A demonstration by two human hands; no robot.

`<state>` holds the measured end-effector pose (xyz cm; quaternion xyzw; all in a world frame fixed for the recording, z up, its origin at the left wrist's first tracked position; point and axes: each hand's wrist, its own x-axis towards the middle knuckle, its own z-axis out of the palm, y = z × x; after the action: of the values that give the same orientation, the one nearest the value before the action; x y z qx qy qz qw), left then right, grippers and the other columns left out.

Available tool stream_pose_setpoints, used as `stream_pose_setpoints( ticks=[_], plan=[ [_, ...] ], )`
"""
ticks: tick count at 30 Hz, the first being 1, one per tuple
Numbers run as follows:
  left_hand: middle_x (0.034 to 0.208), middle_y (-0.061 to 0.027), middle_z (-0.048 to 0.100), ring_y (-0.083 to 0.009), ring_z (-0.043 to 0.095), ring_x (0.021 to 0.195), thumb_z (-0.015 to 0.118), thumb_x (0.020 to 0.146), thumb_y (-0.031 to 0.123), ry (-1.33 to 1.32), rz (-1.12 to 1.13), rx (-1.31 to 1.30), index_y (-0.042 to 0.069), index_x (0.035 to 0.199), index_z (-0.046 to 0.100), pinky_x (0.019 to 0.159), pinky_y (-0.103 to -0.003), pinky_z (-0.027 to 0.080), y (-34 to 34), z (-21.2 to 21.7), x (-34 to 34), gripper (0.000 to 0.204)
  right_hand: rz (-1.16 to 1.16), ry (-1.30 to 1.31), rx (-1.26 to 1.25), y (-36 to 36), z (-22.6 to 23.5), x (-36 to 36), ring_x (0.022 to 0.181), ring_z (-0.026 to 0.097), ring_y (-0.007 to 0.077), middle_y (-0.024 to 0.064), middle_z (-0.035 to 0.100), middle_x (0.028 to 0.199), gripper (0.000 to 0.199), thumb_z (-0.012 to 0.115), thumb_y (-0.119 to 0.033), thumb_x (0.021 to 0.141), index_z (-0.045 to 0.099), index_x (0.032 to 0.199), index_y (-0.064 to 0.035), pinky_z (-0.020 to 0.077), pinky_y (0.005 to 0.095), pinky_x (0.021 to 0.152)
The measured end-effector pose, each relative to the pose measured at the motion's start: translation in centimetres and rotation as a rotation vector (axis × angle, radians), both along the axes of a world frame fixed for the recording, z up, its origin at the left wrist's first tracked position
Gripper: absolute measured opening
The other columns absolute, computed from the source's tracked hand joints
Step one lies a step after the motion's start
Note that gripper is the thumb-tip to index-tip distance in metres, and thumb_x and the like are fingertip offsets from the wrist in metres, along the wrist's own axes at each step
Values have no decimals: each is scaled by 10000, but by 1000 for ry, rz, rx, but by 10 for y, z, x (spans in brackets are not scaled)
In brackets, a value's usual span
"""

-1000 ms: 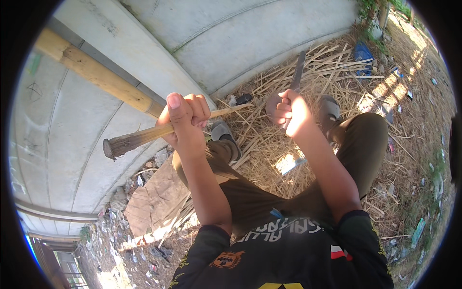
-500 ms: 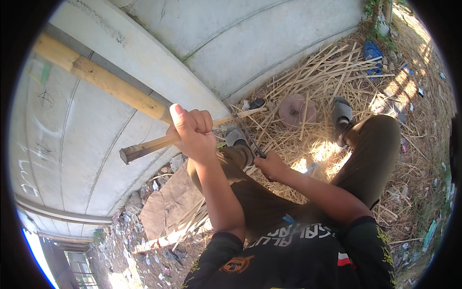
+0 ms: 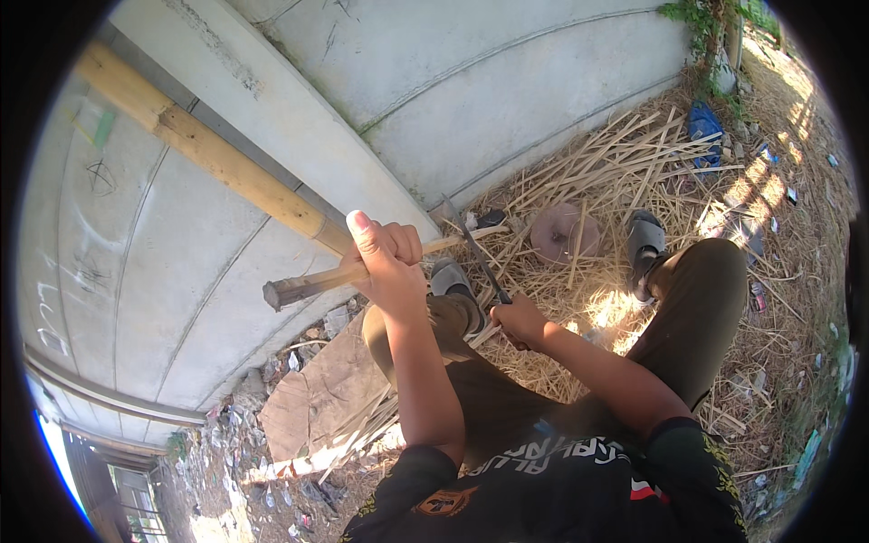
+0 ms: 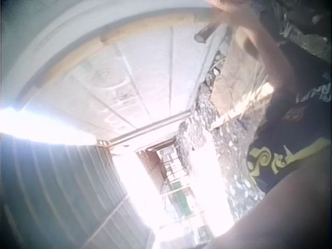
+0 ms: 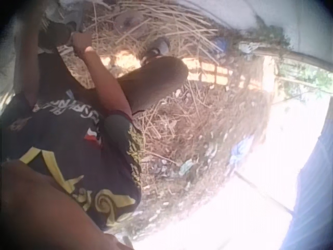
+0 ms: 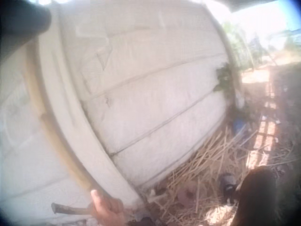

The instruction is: The person sits on the ground and uses a knife to split a long bamboo pole into thin strips. They hold the bamboo with one hand and use the knife to shave and separate the material, creating a pile of bamboo strips.

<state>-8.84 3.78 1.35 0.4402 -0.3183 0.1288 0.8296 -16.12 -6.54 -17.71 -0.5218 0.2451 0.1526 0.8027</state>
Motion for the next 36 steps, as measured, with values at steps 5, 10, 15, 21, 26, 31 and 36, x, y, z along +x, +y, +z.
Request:
stream_pose_setpoints(
  ticks=[5,10,15,21,26,31,36],
  plan=[
    [512,49,146,-78,119,414,493,1023,277,-23,43,-6,144,589,216,392,-270,121,-2,1,0,532,-220,-269,-646,-28,70,0,522,474,131,40,526,547,320,668,-244,805,562,664,22,388,339,515],
    [505,42,154,-80,116,422,506,1017,297,2,117,-25,143,589,218,400,-271,119,7,3,2,538,-756,-808,38,-16,124,-18,465,367,63,-37,464,582,235,593,-107,821,474,622,-65,307,277,445],
    [496,38,164,-83,122,423,506,1014,312,30,104,-29,149,581,213,401,-275,126,-12,-1,0,547,130,10,-123,-9,-3,-4,505,512,174,85,547,586,216,630,-178,786,589,687,9,404,338,485],
    [491,36,160,-85,164,420,463,1022,386,76,233,-47,157,578,207,407,-266,157,30,-3,20,561,-486,-452,-666,-16,117,-16,504,477,140,34,514,538,298,652,-207,799,530,625,0,399,346,524],
    [479,32,176,-88,210,409,444,1023,428,35,328,-6,154,565,219,407,-262,173,19,1,13,579,-649,-764,-1,11,51,-1,455,359,63,-42,390,545,227,590,-126,812,470,629,-64,298,288,440],
    [468,26,200,-94,239,401,444,1021,438,86,404,14,145,551,229,407,-266,191,7,1,8,594,-34,358,-46,-20,-71,9,393,406,181,44,435,523,158,581,-151,788,522,725,-18,315,351,376],
    [490,29,209,-102,249,436,454,1002,504,65,407,75,135,571,253,444,-253,230,23,-2,13,601,-253,-118,-625,-31,22,22,591,566,219,123,565,652,265,593,-241,832,557,818,22,450,382,564]
  ],
)
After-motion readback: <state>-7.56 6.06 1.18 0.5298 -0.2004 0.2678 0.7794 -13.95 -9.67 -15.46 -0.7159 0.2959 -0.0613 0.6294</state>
